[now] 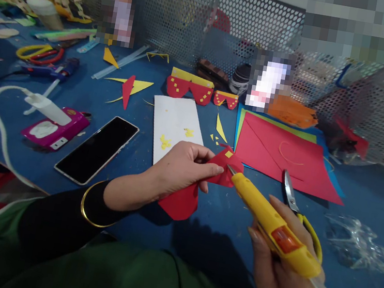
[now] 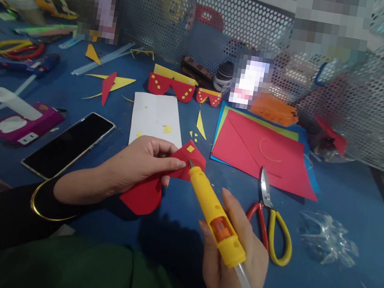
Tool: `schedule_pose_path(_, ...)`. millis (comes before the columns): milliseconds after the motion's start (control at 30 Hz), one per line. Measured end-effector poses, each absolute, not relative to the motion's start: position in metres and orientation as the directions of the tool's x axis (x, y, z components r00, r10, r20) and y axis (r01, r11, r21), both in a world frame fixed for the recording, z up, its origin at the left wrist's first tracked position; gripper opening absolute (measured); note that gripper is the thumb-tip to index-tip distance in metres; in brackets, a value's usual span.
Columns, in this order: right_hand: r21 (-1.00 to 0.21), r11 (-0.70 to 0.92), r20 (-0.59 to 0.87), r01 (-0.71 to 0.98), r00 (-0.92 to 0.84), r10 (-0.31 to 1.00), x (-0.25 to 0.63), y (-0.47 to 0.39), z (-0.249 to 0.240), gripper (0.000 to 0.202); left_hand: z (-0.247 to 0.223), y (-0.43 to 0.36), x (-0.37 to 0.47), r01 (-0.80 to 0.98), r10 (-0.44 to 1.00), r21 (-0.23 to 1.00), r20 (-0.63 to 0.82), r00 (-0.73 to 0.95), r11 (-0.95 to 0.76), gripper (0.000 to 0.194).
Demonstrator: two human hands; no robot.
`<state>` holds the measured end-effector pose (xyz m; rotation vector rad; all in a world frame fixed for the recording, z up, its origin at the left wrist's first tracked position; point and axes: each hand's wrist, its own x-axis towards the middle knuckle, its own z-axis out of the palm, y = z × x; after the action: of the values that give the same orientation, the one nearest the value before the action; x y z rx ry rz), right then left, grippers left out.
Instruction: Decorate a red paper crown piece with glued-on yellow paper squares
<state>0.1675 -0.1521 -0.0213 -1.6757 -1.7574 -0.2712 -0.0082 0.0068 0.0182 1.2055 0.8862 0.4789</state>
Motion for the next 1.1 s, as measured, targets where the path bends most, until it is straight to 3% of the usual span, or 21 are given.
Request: schedule_pose_path(1100,-0.311,0.177,0.616,0.934,0.056,0.786,0.1687,-0.1531,-0.0208,0.052,0.0174,0.0068,-0.0093,0.157,0.738,0.94,-0.335,0.586,0.302,0.015)
